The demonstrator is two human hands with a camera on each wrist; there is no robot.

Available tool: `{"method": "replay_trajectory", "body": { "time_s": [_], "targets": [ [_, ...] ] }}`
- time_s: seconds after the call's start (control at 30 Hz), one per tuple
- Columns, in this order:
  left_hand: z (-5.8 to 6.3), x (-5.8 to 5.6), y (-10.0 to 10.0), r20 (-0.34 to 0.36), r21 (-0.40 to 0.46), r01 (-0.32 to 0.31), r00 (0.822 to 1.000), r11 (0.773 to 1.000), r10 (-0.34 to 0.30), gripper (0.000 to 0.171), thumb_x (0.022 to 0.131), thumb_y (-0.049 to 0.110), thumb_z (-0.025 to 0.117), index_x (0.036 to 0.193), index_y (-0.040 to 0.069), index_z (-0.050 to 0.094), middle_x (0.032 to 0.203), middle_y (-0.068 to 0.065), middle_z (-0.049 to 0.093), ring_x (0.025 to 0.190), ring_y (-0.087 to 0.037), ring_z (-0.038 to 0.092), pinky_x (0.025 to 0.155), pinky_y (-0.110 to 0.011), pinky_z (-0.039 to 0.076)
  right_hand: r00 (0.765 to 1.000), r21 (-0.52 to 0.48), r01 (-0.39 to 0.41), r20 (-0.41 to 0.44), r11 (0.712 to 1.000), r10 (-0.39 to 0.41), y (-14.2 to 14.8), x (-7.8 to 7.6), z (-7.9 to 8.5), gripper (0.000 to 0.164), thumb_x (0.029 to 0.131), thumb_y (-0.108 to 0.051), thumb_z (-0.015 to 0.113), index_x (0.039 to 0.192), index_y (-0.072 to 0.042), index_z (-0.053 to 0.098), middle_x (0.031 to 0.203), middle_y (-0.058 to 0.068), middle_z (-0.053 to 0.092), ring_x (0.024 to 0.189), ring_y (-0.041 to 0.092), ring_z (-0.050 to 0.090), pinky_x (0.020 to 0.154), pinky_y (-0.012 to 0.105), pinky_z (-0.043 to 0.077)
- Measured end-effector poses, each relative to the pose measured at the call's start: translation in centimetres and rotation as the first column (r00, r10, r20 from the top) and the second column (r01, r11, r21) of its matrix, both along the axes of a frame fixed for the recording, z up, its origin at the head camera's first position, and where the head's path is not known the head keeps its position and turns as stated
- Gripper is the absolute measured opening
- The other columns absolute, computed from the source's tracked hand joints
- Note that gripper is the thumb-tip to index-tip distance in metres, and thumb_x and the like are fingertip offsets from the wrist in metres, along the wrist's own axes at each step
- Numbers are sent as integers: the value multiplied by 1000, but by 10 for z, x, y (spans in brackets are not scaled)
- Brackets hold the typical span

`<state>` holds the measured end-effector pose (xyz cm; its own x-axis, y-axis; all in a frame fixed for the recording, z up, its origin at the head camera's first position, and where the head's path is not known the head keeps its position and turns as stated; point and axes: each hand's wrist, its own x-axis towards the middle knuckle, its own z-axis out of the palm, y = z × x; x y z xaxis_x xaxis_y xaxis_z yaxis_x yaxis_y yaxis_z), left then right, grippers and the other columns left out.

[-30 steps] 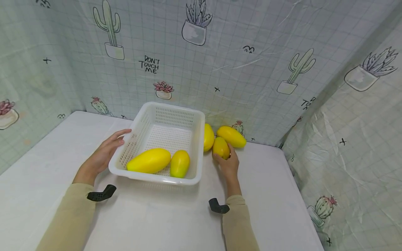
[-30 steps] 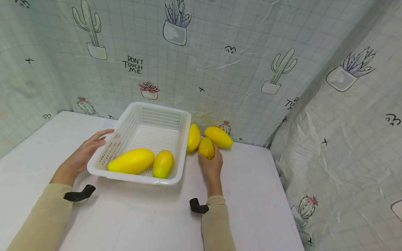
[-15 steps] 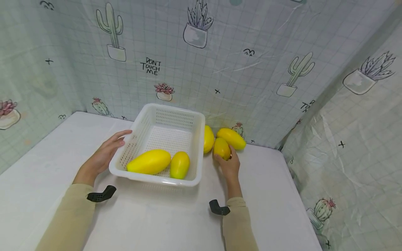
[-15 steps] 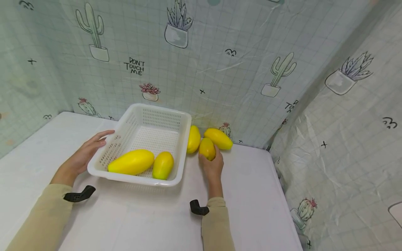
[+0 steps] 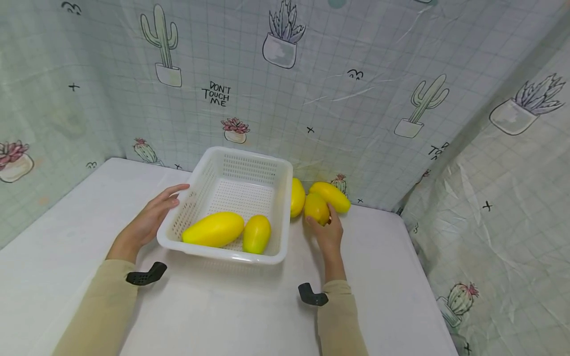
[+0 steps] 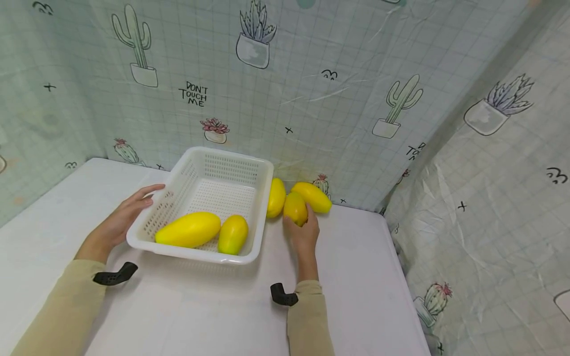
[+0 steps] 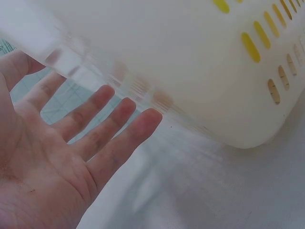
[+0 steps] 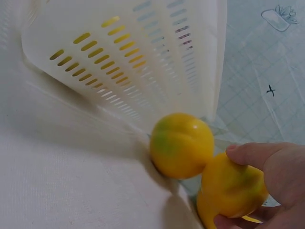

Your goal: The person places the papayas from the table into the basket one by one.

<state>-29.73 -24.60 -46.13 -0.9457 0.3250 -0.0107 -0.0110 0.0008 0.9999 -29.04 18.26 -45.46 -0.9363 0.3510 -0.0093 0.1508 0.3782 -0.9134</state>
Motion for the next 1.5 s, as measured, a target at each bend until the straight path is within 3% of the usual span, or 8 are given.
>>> {"method": "replay_trajectory", "body": {
  "time_s": [0.27,1.13,1.5],
  "targets": [
    [1,0,-1,-7,20,20,1000,1000,-20,46,99,30,33,144,29,23,147,-4,24,116,-9,48,85,-24,48,998,25,-15,-58,1000,16,0,2,5,74,78,-34,70,141,-29,31,144,4,36,125,28,41,102,43,39],
    [-1,-1,0,3,23,13,1000,1000,-13,46,99,31,34,144,30,24,148,-3,24,115,-7,49,85,-23,49,992,-7,-36,-120,999,35,-8,7,21,72,77,-37,70,139,-36,33,144,-5,35,125,24,41,94,39,46],
    [-2,-2,-1,-4,20,12,1000,1000,-12,46,99,32,34,144,30,23,147,-2,25,115,-6,49,85,-23,49,985,-20,-76,-155,997,72,-15,12,30,71,78,-37,70,139,-34,34,144,-6,36,120,22,44,90,39,48]
  ]
}}
